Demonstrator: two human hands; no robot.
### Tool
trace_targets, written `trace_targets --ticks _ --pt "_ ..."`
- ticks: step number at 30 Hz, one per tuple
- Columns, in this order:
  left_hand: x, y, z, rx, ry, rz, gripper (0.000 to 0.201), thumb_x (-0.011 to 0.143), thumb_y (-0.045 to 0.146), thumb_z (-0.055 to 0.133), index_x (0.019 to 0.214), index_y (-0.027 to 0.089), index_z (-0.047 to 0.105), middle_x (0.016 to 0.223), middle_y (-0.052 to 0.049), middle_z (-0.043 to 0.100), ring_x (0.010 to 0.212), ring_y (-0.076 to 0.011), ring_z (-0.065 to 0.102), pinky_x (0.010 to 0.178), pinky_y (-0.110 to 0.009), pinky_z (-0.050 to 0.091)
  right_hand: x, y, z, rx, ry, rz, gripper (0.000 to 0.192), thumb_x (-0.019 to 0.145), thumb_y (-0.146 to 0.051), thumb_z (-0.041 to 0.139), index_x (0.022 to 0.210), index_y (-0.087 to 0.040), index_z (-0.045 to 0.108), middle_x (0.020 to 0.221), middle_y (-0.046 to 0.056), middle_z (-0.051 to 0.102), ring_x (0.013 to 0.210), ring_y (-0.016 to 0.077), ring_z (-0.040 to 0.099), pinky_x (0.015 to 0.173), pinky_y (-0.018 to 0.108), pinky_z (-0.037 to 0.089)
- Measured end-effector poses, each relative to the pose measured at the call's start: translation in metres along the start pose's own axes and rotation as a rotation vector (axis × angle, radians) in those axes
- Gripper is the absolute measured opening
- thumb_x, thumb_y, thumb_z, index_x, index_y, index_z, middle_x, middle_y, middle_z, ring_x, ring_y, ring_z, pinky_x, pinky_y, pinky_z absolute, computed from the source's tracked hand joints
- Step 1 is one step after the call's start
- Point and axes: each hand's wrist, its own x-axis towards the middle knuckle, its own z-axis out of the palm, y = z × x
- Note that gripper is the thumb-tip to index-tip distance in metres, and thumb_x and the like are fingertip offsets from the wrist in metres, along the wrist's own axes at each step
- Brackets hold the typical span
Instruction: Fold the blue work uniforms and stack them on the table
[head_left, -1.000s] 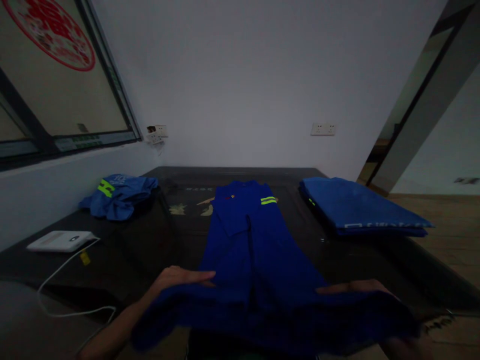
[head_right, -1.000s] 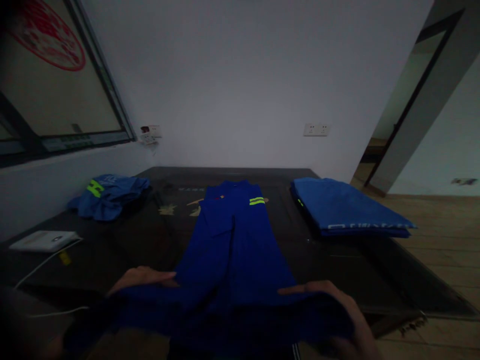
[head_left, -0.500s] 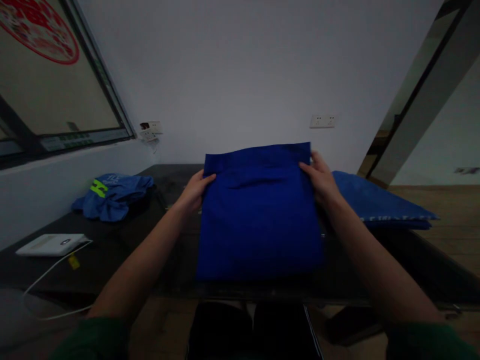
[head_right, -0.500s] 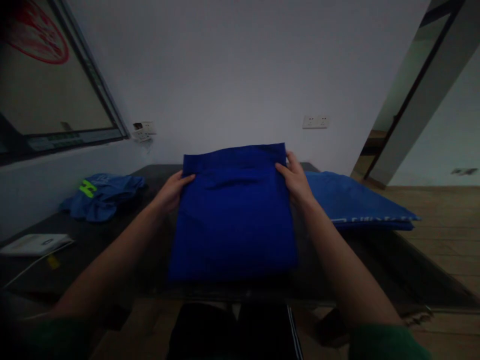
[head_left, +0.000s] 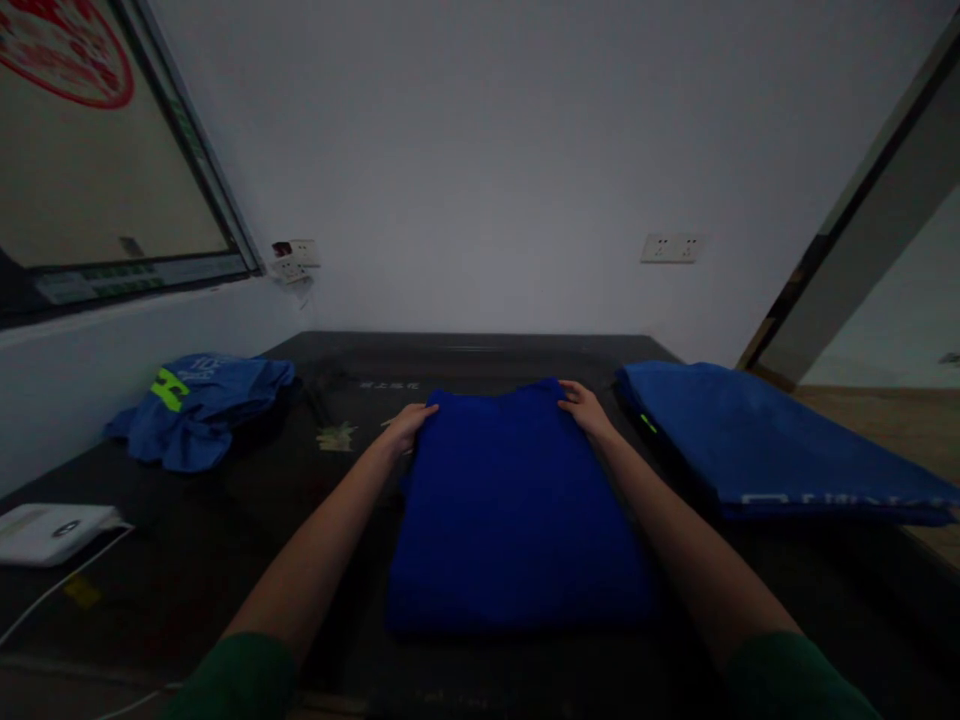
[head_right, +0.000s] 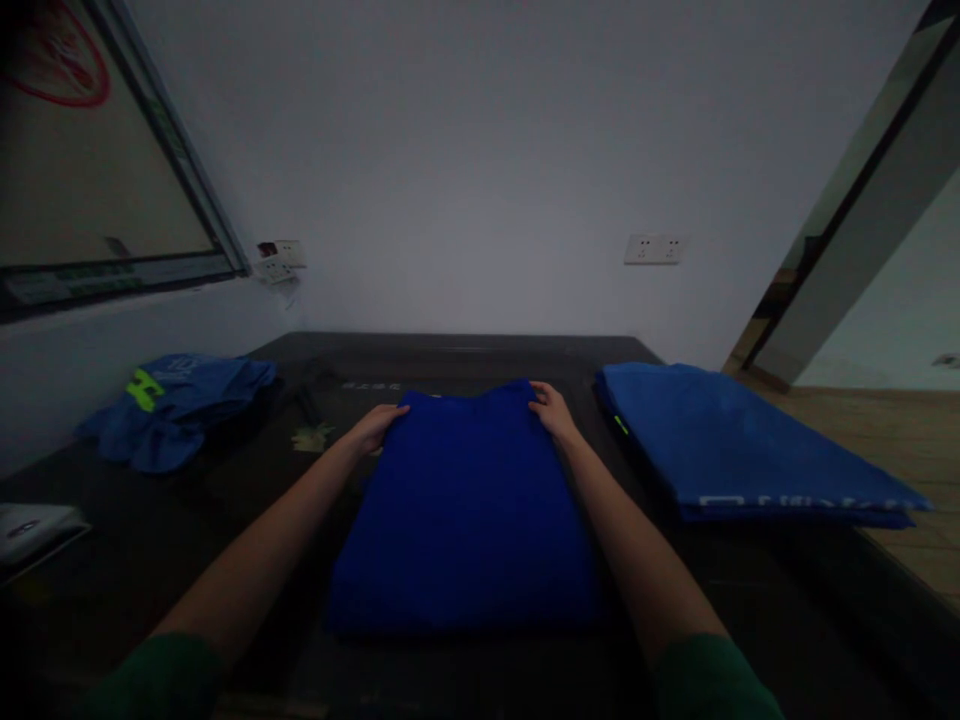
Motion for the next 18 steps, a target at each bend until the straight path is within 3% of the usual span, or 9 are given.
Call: trace_targets --ticks 3,8,13,18 --pt "0.017 0.004 -0.004 0.066 0.051 0.048 0.024 0.086 0.027 0.057 0.100 0.009 0.065 0.091 -0.015 0.072 0.081 -0.0222 0.068 0.076 -0.033 0.054 0.019 -0.008 0.002 -0.137 0.017 -0.021 0.054 0.083 -0.009 0.046 0.136 -0.019 0.041 0.119 0.010 0.065 0.096 0.0170 0.066 0.080 0.027 0.053" --pt "0.041 -0.009 -0.006 0.260 0.177 0.114 0.025 0.080 0.026 0.064 0.100 0.011 0.064 0.106 -0.017 0.068 0.106 -0.0303 0.062 0.090 -0.037 0.047 0.038 0.006 0.016 -0.421 0.039 0.089 0.039 0.082 -0.007 0.052 0.121 -0.011 0.055 0.119 0.015 0.064 0.111 0.0221 0.060 0.094 0.032 0.045" --pt "0.058 -0.016 -0.010 0.369 0.220 0.170 0.030 0.083 0.025 0.060 0.111 0.012 0.060 0.127 -0.017 0.059 0.123 -0.0301 0.051 0.104 -0.035 0.036 0.045 0.015 0.023 -0.562 0.039 0.144 0.033 0.089 -0.017 0.051 0.122 -0.020 0.052 0.121 0.014 0.062 0.115 0.0276 0.057 0.095 0.039 0.042" --pt "0.066 -0.012 -0.010 0.363 0.219 0.114 0.027 0.083 0.028 0.062 0.105 0.013 0.060 0.119 -0.017 0.063 0.122 -0.0306 0.052 0.099 -0.033 0.039 0.050 0.011 0.031 -0.619 0.031 0.166 0.035 0.090 -0.019 0.049 0.125 -0.019 0.049 0.116 0.018 0.064 0.111 0.0312 0.060 0.094 0.044 0.041"
